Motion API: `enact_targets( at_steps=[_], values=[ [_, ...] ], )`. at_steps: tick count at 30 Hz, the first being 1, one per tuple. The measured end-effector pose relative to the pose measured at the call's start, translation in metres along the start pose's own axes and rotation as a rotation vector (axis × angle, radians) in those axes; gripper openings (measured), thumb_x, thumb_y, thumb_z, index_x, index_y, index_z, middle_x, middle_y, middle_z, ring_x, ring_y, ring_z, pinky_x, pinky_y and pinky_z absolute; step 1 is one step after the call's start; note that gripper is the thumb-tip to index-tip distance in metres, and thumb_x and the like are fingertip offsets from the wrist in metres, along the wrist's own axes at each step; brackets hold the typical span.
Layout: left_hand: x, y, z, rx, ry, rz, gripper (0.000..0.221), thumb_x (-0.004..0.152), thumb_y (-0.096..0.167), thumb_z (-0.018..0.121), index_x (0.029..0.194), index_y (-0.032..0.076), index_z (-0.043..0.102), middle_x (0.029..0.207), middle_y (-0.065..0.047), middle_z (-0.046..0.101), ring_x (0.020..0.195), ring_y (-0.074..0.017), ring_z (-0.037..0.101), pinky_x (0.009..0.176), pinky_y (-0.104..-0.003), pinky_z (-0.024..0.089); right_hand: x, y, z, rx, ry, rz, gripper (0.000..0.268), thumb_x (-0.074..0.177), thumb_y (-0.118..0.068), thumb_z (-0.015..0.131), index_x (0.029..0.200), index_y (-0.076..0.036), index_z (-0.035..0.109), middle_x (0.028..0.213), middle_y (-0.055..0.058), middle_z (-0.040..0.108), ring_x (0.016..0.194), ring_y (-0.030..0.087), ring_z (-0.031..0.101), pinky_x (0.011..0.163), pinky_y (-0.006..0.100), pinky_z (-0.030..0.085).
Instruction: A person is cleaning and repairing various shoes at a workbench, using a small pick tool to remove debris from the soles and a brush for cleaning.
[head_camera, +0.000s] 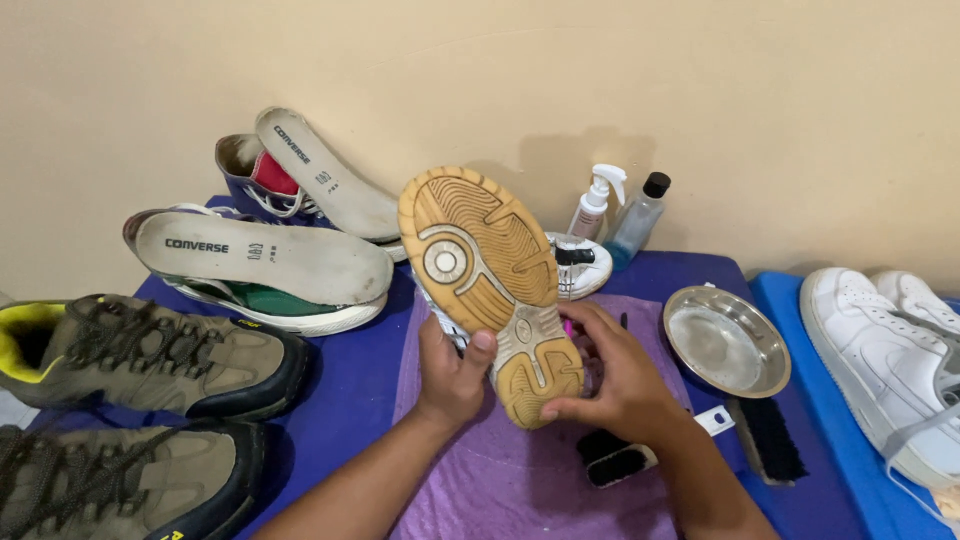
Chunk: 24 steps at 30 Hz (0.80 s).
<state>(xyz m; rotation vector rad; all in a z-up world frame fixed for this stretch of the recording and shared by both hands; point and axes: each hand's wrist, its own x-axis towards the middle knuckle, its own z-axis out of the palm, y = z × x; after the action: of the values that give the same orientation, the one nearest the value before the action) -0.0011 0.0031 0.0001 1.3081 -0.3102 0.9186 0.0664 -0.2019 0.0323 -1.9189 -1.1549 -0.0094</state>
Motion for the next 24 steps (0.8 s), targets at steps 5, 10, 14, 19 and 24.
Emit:
enact_targets(
  at_steps=[5,10,14,19,24],
  values=[
    [0.001,0.018,0.005,0.032,-0.125,0.015,0.063,0.098,0.062,0.057,0.106,0.000,0.069,0.104,-0.009,0.073,0.098,-0.0228,0.070,0.086,-0.037,0.058,0.001,-0.024,0.002,-0.016,-0.045,0.139,0.104,0.059,-0.059,0.087,0.143,-0.009,0.052,0.141,0.009,0.058,0.129,0.023,0.059,0.102,0.037,0.053],
    [-0.001,0.004,-0.001,0.073,-0.198,0.039,0.059,0.099,0.059,0.055,0.110,0.002,0.066,0.109,-0.008,0.069,0.102,-0.0230,0.067,0.090,-0.039,0.055,0.002,-0.021,0.000,-0.153,0.049,0.049,0.102,0.057,-0.054,0.093,0.139,-0.008,0.053,0.141,0.014,0.058,0.131,0.030,0.056,0.109,0.042,0.041],
    [-0.005,-0.014,-0.003,0.028,-0.215,0.069,0.062,0.089,0.032,0.065,0.130,-0.013,0.053,0.113,-0.027,0.067,0.105,-0.0323,0.064,0.091,-0.062,0.052,0.003,-0.019,-0.009,-0.074,0.100,-0.025,0.093,0.052,-0.022,0.103,0.131,-0.002,0.058,0.123,0.019,0.064,0.120,0.045,0.062,0.102,0.056,0.048],
    [-0.004,-0.006,-0.002,0.069,-0.233,0.105,0.059,0.091,0.032,0.063,0.129,-0.012,0.054,0.111,-0.031,0.066,0.104,-0.0362,0.066,0.087,-0.064,0.051,0.005,-0.023,-0.006,-0.098,0.097,-0.016,0.093,0.050,-0.018,0.103,0.131,-0.002,0.059,0.123,0.019,0.064,0.119,0.045,0.062,0.100,0.057,0.049],
    [-0.003,-0.004,-0.001,0.074,-0.253,0.121,0.056,0.088,0.034,0.066,0.121,-0.010,0.055,0.103,-0.027,0.067,0.093,-0.0334,0.067,0.081,-0.060,0.055,0.004,-0.022,-0.001,-0.123,0.089,0.028,0.093,0.048,-0.022,0.104,0.130,-0.004,0.063,0.126,0.018,0.064,0.121,0.044,0.061,0.099,0.055,0.050]
  ],
)
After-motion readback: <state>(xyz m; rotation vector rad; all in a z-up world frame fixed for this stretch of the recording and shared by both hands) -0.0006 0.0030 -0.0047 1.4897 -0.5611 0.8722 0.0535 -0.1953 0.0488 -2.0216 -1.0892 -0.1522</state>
